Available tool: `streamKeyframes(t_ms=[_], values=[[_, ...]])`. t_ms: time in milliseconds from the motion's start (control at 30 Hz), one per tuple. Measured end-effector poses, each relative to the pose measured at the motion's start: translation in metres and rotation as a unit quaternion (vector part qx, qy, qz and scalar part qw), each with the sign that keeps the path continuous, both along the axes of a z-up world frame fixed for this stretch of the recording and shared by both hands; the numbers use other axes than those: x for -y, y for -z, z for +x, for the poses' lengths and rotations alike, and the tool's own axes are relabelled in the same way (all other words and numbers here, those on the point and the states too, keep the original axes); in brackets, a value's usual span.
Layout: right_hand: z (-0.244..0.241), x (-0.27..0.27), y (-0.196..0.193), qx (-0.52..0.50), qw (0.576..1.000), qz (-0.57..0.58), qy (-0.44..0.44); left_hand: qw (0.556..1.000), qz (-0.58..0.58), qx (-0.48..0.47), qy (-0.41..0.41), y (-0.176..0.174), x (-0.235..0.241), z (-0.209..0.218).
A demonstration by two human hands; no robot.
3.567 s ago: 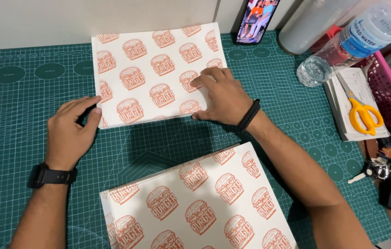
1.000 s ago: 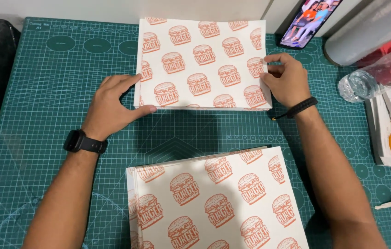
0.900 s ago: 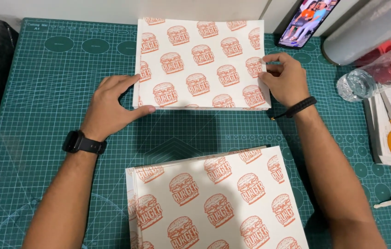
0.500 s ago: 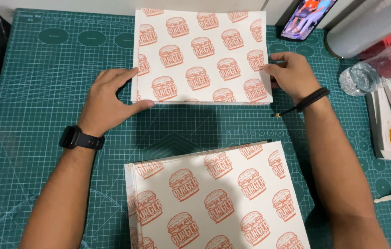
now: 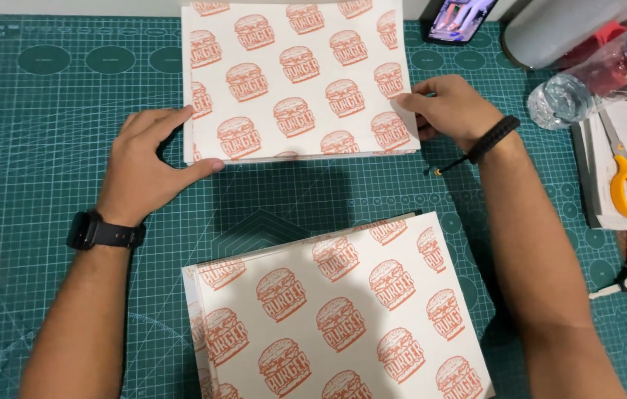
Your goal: Folding printed burger wrapping papers and peeling adhesive strips to assemble them on a cutting mat.
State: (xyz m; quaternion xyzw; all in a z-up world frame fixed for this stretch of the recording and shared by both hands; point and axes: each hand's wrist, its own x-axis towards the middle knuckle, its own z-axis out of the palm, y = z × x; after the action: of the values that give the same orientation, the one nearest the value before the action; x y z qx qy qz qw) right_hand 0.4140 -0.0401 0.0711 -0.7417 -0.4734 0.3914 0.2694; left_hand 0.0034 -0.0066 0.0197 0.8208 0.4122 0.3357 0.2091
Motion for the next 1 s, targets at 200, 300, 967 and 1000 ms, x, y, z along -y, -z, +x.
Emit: streamKeyframes(t_ms=[200, 300, 967, 1000], values=[[0.002, -0.004, -0.005, 0.041, 0.999, -0.027, -0.021, 0.999, 0.014, -0.036, -0.003, 0.006, -0.004, -0.003], [0.002, -0.005, -0.010, 0.048, 0.996, -0.067, -0.030, 0.997, 0.024, -0.070, -0.007, 0.010, -0.005, -0.005], [-0.001, -0.003, -0.017, 0.053, 0.995, -0.074, -0.034, 0.998, 0.016, -0.064, -0.011, 0.006, -0.003, -0.003], [0.001, -0.004, -0.015, 0.054, 0.995, -0.071, -0.039, 0.998, 0.025, -0.061, -0.009, 0.006, -0.003, -0.003]])
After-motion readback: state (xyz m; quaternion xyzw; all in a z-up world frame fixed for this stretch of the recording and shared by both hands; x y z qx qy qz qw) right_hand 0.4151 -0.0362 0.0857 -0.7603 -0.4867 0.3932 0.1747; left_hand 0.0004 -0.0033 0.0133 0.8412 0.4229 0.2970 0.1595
